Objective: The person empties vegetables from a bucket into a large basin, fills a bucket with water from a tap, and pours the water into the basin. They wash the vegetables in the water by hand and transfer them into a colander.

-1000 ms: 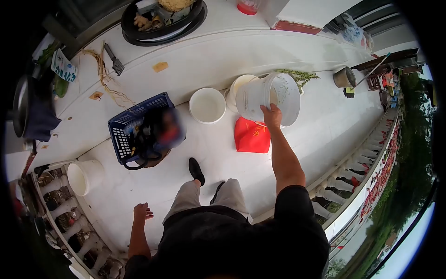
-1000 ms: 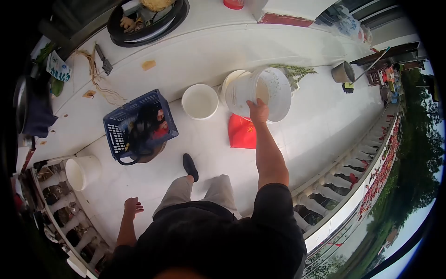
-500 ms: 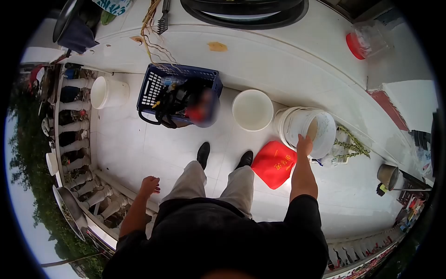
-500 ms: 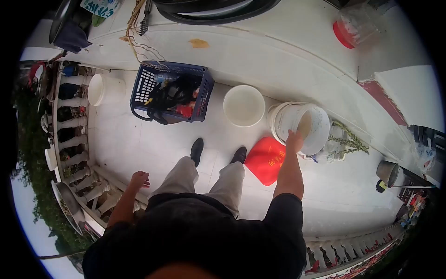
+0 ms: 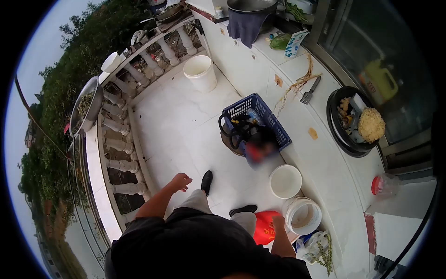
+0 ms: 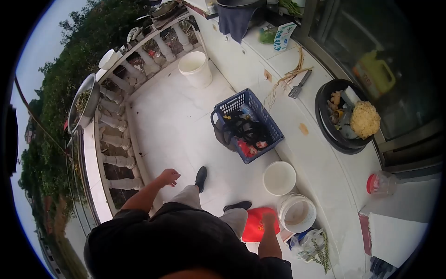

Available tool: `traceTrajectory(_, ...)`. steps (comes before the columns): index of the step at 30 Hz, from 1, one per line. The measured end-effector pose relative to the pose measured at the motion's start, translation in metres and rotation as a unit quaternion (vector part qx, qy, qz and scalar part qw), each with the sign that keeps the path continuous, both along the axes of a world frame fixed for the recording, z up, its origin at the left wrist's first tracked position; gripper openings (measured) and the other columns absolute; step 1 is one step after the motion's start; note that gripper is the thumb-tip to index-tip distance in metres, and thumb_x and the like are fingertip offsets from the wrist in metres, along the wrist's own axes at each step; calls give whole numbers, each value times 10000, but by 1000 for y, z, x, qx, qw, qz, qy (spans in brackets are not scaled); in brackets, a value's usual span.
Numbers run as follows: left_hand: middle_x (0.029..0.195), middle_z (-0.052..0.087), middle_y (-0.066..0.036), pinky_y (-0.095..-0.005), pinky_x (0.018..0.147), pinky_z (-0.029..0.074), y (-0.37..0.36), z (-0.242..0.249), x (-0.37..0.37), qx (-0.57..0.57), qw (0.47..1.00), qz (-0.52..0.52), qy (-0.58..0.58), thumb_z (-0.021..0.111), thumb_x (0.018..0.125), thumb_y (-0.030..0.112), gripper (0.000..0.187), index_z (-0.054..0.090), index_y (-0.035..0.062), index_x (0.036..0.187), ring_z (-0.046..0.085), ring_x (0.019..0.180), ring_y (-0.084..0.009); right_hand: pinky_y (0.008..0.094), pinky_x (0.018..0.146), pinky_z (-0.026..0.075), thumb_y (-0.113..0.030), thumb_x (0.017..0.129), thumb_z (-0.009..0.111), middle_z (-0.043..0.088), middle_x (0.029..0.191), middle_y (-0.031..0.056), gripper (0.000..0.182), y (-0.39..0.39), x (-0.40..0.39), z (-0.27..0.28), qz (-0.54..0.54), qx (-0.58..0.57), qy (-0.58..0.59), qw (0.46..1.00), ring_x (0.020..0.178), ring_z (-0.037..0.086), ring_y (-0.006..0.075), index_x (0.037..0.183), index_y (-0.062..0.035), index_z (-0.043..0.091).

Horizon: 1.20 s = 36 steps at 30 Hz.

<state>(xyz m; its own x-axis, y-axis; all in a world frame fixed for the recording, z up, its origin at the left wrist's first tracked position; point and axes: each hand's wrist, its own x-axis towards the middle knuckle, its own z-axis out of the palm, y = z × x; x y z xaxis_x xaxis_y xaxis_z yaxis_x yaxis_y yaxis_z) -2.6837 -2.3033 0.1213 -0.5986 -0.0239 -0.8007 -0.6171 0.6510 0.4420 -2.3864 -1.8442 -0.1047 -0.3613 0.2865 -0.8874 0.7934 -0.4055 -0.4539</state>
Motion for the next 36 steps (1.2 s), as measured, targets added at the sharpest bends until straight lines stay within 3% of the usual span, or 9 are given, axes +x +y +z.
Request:
traceTrajectory(6,816,593,-139,-346,517,559,-115,-19,30,33,987,154,-9,591,821,238,342,570,-54,998,625,621,-226,378,527,540,-99,782,563,540,745,101,115,-13,-80,67,193,61,-87,975,582,576,232,868,-36,521)
traceTrajectory(9,781,590,-150,-371,502,563,-190,-45,48,57,971,231,-30,596,815,235,332,560,-59,966,629,610,-253,342,488,523,-87,789,551,538,691,89,67,-43,-156,137,182,131,-88,971,555,568,218,830,-38,533)
traceTrajectory(12,731,581,-150,-388,466,554,-271,-77,62,43,946,317,-58,584,807,222,299,548,-52,920,621,571,-261,311,469,513,-95,796,548,543,675,73,50,-63,-219,137,128,176,-66,974,547,566,194,810,-48,547)
traceTrajectory(16,721,556,-153,-385,449,546,-379,-95,75,53,896,439,-40,561,806,199,256,524,-36,903,595,525,-250,294,514,523,-135,776,591,586,719,70,173,-194,-327,194,177,149,62,971,583,598,175,892,-7,584)
traceTrajectory(18,724,547,-147,-381,446,543,-418,-91,68,56,878,474,-39,556,808,188,244,518,-29,912,590,525,-248,280,536,528,-148,788,602,614,767,76,232,-260,-377,213,296,153,81,939,621,616,167,964,3,593)
traceTrajectory(19,725,543,-144,-380,445,541,-435,-88,67,52,866,496,-37,553,808,183,238,515,-26,916,587,525,-247,277,552,533,-159,802,601,623,780,72,254,-285,-395,216,364,143,102,915,637,621,166,1001,-1,589)
traceTrajectory(22,726,540,-138,-385,443,538,-463,-86,59,64,854,516,-21,546,812,171,217,514,-24,902,584,527,-245,275,550,530,-157,797,602,625,790,69,269,-338,-441,219,422,118,106,893,639,622,165,1011,4,598)
traceTrajectory(31,664,541,-144,-383,422,532,-462,-71,-20,88,794,601,-4,583,801,153,220,528,-49,872,590,507,-262,346,486,527,-127,785,598,587,671,107,132,-366,-561,156,450,140,-17,882,557,603,218,800,3,593)
traceTrajectory(36,665,536,-148,-388,444,536,-490,-64,-81,55,748,661,-6,566,815,160,227,532,-52,889,589,516,-265,359,431,500,-97,778,586,570,611,106,125,-402,-721,142,510,56,-1,859,477,572,232,718,12,592)
